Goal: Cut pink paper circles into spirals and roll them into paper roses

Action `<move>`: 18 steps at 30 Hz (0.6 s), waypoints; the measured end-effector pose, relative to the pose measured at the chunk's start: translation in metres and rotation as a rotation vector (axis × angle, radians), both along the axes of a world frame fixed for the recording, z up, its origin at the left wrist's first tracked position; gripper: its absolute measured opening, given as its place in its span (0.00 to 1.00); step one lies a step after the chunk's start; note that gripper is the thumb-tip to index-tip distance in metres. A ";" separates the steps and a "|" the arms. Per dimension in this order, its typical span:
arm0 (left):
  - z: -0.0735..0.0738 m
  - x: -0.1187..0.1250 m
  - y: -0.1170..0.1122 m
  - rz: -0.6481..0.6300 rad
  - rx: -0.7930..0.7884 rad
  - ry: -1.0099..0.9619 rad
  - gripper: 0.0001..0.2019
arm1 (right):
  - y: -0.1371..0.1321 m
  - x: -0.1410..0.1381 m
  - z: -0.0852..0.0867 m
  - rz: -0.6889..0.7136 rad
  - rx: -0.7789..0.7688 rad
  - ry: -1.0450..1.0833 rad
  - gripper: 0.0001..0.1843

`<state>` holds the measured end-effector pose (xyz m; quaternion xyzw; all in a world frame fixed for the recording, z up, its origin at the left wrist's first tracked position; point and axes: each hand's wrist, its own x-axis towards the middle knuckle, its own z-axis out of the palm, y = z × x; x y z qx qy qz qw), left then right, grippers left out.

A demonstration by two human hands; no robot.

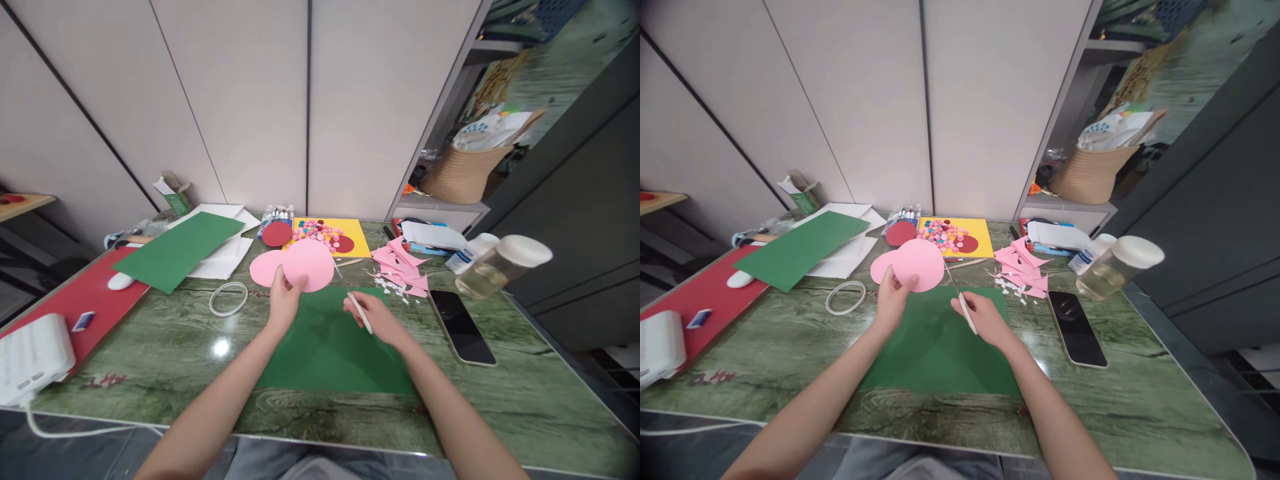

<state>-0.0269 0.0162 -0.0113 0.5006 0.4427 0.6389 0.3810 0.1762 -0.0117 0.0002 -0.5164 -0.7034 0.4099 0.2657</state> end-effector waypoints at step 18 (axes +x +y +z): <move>0.005 0.001 -0.005 0.007 -0.001 -0.047 0.17 | -0.002 -0.003 0.001 0.008 -0.097 0.096 0.18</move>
